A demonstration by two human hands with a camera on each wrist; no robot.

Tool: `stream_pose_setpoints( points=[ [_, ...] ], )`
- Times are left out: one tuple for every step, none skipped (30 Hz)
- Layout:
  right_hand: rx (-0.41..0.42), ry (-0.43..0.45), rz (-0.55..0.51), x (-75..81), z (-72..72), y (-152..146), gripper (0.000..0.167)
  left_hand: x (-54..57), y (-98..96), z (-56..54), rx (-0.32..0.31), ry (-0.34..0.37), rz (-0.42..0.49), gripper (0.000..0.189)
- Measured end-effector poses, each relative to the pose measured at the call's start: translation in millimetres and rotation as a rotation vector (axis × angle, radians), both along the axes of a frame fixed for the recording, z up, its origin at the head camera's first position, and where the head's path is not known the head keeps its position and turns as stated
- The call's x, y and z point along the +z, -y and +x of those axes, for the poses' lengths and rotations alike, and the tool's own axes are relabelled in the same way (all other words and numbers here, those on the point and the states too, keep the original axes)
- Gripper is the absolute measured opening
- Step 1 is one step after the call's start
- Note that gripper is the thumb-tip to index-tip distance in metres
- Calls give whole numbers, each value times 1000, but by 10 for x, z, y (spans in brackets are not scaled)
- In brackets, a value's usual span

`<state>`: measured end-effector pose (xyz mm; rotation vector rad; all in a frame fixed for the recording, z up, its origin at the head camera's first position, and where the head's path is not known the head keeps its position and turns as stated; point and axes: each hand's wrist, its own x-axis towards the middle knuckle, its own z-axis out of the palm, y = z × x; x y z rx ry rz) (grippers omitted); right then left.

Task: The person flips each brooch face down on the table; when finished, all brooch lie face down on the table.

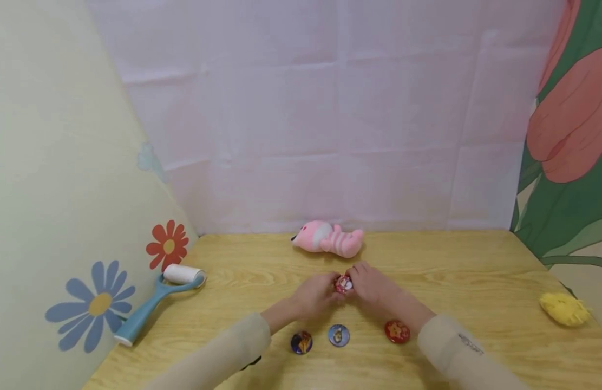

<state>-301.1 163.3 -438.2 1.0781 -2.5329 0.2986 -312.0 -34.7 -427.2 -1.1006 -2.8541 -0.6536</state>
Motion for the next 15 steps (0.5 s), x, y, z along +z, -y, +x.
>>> stream_pose_setpoints(
  points=[
    [4, 13, -14, 40, -11, -8, 34, 37, -3, -8, -18, -12, 14, 24],
    [12, 33, -32, 91, -24, -17, 35, 83, -9, -23, -44, -31, 37, 23],
    [26, 32, -49, 141, -41, -29, 38, 136, -18, -44, -81, -58, 63, 23],
    [42, 12, -55, 190, -60, -45, 40, 200, -25, -65, -106, -86, 80, 28],
    [63, -14, -68, 237, -82, -57, 42, 271, -32, -97, -138, -108, 99, 33],
    [73, -36, -84, 286, -100, -67, 43, 346, -45, -132, -165, -141, 109, 38],
    [80, -69, -96, 336, -120, -77, 45, 432, -59, -153, -178, -151, 108, 40],
    [92, -105, -100, 385, -137, -90, 47, 512, -72, -177, -186, -162, 104, 40],
    [95, -141, -95, 435, -151, -101, 46, 590, -83, -198, -177, -168, 91, 37],
    [100, -164, -93, 483, -169, -106, 44, 668, -91, -212, -152, -165, 62, 35],
    [103, -178, -91, 532, -188, -108, 43, 744, -99, -225, -132, -164, 41, 32],
    [100, -191, -87, 585, -203, -108, 41, 820, -103, -231, -106, -174, 7, 29],
    [96, -204, -78, 636, -214, -107, 39, 893, -104, -232, -82, -170, -19, 26],
    [93, -214, -67, 686, -225, -106, 38, 961, -104, -239, -58, -172, -38, 25],
    [89, -222, -60, 736, -236, -103, 37, 1021, -103, -245, -36, -171, -53, 25]
  ],
)
